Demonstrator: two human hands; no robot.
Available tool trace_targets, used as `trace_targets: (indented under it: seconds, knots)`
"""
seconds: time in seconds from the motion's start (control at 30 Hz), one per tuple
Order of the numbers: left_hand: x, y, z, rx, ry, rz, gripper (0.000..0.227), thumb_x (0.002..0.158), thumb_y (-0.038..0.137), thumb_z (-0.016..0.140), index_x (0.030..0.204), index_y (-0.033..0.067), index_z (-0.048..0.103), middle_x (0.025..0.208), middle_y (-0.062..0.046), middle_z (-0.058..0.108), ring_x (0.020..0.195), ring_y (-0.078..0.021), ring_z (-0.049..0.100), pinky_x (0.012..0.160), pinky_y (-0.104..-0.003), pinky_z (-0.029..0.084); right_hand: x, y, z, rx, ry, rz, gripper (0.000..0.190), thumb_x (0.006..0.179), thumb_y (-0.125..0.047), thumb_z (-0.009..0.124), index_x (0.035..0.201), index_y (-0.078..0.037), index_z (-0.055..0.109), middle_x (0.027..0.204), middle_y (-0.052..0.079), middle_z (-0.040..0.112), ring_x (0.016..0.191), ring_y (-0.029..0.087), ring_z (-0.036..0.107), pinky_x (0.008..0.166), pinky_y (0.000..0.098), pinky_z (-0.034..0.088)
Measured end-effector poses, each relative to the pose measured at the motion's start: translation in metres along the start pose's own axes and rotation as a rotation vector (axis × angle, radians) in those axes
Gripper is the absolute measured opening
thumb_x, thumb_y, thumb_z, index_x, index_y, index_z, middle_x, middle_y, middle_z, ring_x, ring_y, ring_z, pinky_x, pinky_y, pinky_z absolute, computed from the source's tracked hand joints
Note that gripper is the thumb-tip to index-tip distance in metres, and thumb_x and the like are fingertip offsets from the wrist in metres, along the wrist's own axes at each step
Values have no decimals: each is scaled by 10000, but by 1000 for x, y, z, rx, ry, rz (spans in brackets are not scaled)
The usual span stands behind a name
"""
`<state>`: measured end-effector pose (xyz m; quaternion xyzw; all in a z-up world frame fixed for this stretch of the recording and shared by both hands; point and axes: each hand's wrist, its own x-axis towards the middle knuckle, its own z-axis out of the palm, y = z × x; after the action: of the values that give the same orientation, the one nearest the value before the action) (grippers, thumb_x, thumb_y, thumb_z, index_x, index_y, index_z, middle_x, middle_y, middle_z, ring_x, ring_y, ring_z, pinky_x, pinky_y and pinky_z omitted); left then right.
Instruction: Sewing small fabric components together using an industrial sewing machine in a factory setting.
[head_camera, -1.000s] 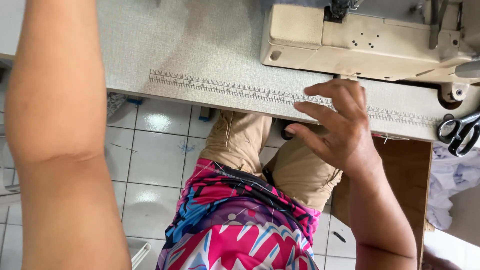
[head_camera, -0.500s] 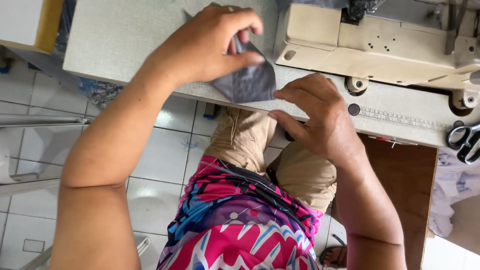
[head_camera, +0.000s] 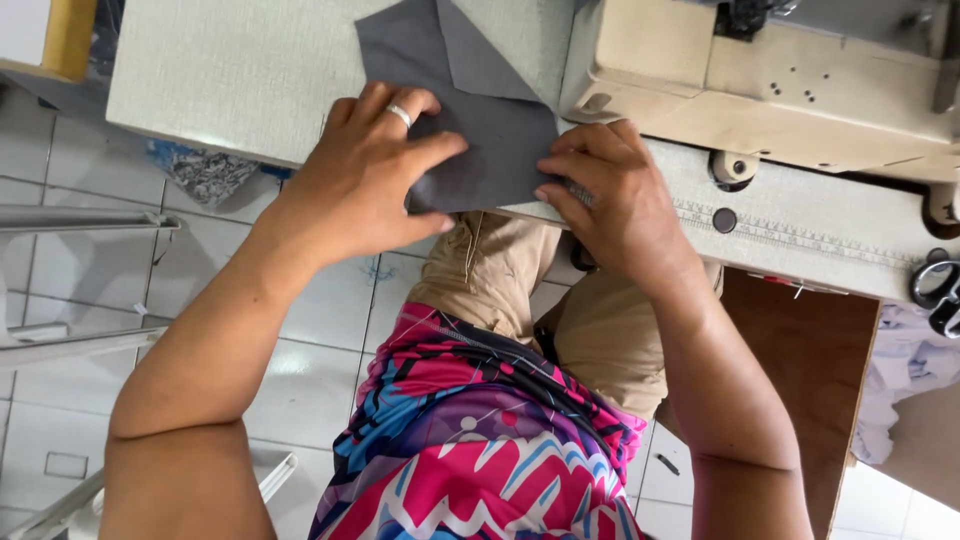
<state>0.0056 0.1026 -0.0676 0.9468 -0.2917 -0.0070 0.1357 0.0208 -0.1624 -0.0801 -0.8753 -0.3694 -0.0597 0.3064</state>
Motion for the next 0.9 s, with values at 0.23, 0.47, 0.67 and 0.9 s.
trace_targets:
  seconds: [0.23,0.47,0.67,0.9]
  knots:
    - [0,29,32,-47,400,46,342,906,378,736,999,55,677,953,-85,558,868,-282,500,728,-425,426,1,2,-1,41,-5,9,207,881,-104,761,1033,26,706,1011,132,579,977,309,493,825,410,477]
    - [-1,34,52,-188,471,-43,227,893,283,751,996,87,699,969,-52,540,879,-280,472,774,-427,355,0,1,5,10,15,36,164,873,-81,760,996,10,703,933,118,509,935,311,478,774,415,475]
    - [2,30,49,-168,455,-49,244,879,306,765,995,102,701,953,-35,540,881,-265,480,766,-407,326,2,-13,-16,195,37,39,68,917,-4,686,961,27,645,969,146,604,949,294,539,834,384,451]
    - [9,36,16,-937,329,-2,249,1005,238,505,971,12,604,929,-90,576,841,-182,528,759,-291,410,7,-18,-45,334,15,148,39,967,11,677,992,-2,650,872,76,660,761,147,548,684,267,429]
